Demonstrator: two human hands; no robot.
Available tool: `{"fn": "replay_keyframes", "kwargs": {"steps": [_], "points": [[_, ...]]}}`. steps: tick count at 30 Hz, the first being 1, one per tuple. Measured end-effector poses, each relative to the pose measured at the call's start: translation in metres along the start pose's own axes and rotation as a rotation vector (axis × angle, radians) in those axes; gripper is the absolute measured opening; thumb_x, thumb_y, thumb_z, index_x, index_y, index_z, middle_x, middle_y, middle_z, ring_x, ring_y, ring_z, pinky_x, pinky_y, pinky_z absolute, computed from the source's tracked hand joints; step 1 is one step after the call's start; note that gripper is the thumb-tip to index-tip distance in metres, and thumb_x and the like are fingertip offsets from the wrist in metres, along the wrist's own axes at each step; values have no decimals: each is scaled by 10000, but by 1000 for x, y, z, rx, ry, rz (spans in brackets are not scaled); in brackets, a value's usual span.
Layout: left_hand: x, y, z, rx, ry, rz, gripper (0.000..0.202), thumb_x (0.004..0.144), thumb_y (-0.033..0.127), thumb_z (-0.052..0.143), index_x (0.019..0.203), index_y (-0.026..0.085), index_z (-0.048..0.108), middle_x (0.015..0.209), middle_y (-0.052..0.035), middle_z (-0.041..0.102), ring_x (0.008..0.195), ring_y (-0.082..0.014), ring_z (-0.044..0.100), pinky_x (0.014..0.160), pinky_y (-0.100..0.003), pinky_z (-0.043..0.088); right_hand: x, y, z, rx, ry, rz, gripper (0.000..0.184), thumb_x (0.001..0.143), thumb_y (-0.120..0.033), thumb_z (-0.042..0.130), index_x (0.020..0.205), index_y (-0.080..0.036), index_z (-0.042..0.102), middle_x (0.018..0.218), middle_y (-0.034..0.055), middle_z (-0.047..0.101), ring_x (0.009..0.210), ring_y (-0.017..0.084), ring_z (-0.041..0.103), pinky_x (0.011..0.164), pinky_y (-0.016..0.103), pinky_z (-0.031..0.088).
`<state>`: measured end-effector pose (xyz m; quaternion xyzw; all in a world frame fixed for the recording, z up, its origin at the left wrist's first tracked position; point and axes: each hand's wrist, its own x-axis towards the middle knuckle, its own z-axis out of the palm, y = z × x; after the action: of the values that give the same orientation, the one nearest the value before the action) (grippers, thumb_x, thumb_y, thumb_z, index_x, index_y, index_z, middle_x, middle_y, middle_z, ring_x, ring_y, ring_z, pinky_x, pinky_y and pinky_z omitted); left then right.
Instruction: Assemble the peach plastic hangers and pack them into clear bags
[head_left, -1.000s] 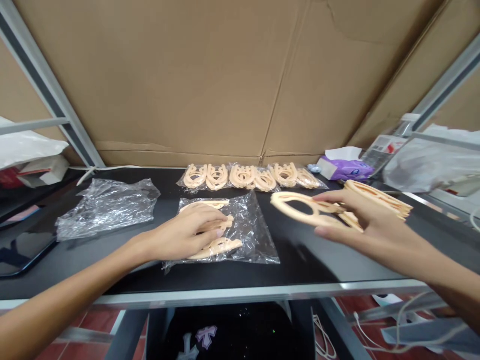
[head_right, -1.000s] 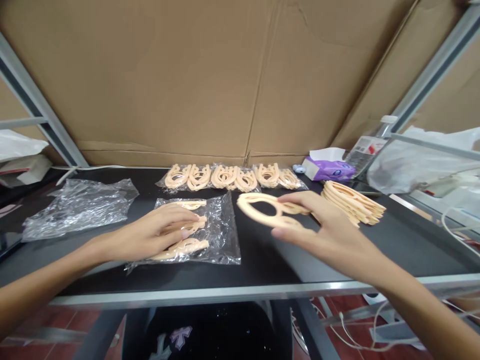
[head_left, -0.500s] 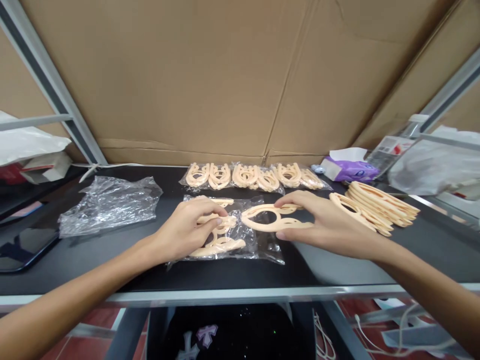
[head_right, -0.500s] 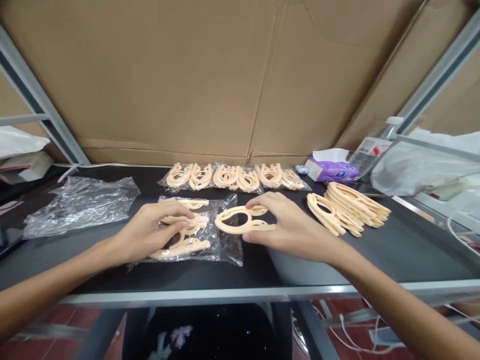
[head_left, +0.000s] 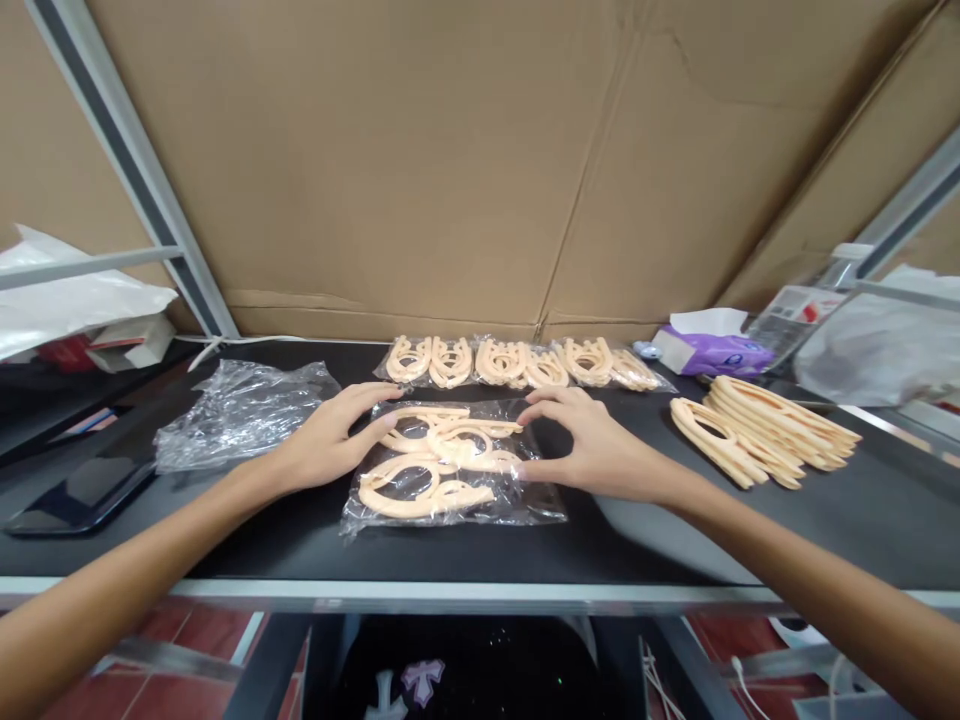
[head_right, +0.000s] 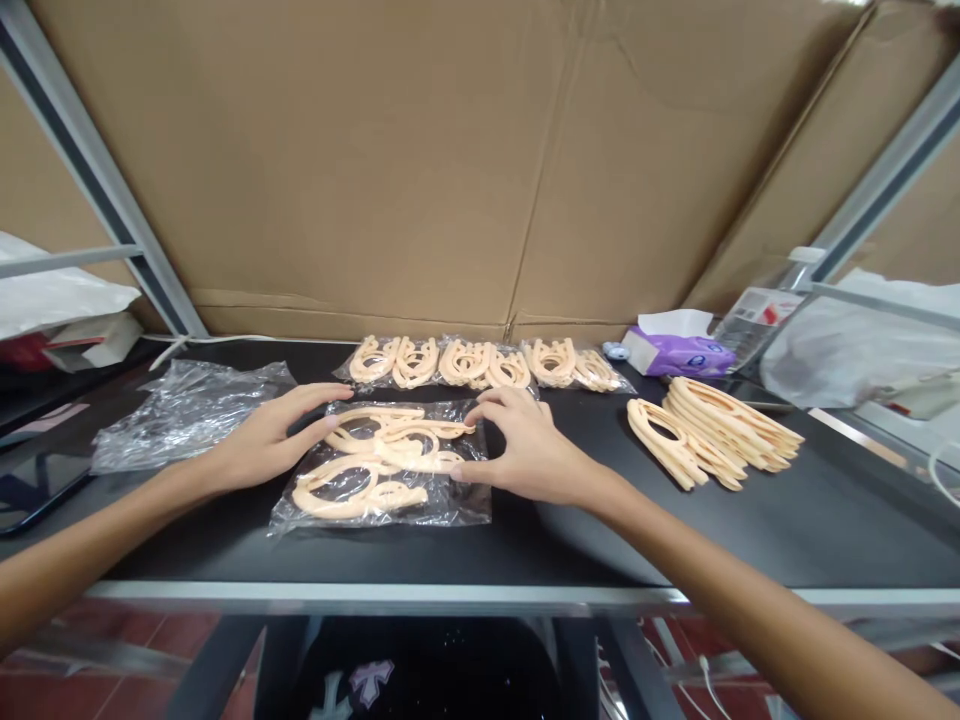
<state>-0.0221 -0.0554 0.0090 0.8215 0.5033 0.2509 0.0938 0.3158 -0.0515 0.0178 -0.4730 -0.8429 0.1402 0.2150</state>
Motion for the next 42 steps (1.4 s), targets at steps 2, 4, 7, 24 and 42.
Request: {"fn": "replay_keyframes", "kwargs": {"steps": [2, 4, 7, 24, 42], "points": [[-1, -5, 7, 35, -59, -4, 641, 1032, 591, 376, 1451, 142, 559, 1521, -157, 570, 1414, -311, 519, 1216, -498, 385, -5, 4, -1, -36, -30, 36, 430, 729, -582, 823, 1010, -263, 754, 1444, 136, 563, 1385, 413, 484, 1148, 718, 292], [0, -5, 13, 43, -120, -2, 639, 1038, 578, 366, 1461, 140, 558, 1536, -156, 557, 1426, -308, 506, 1214, -484, 387, -9, 5, 0, -46, -58, 38, 358, 755, -571, 814, 951, -274, 773, 1473, 127, 531, 1425, 415, 440, 1160, 728, 265], [0, -3, 17, 31, -152, 13, 604, 1054, 552, 350, 1453, 157, 573, 1536, -142, 560, 1430, -297, 497, 1212, -478, 381, -10, 2, 6, -58, -69, 4, 204, 815, -476, 792, 870, -279, 784, 1468, 119, 524, 1463, 395, 391, 1175, 720, 241], [6, 11, 19, -21, -167, 41, 547, 1052, 495, 355, 1449, 187, 571, 1485, -101, 613, 1372, -290, 534, 1178, -483, 403, 27, -12, 38, 67, 161, -122, 43, 778, -281, 793, 795, -260, 759, 1293, 82, 645, 1300, 339, 550, 1135, 602, 372], [1, 6, 16, 7, -200, 39, 613, 1029, 602, 404, 1499, 238, 552, 1615, -102, 470, 1497, -324, 405, 1250, -526, 315, 20, 3, 17, -56, 137, -41, 161, 831, -429, 760, 873, -288, 827, 1303, 94, 679, 1308, 353, 561, 1122, 631, 378]]}}
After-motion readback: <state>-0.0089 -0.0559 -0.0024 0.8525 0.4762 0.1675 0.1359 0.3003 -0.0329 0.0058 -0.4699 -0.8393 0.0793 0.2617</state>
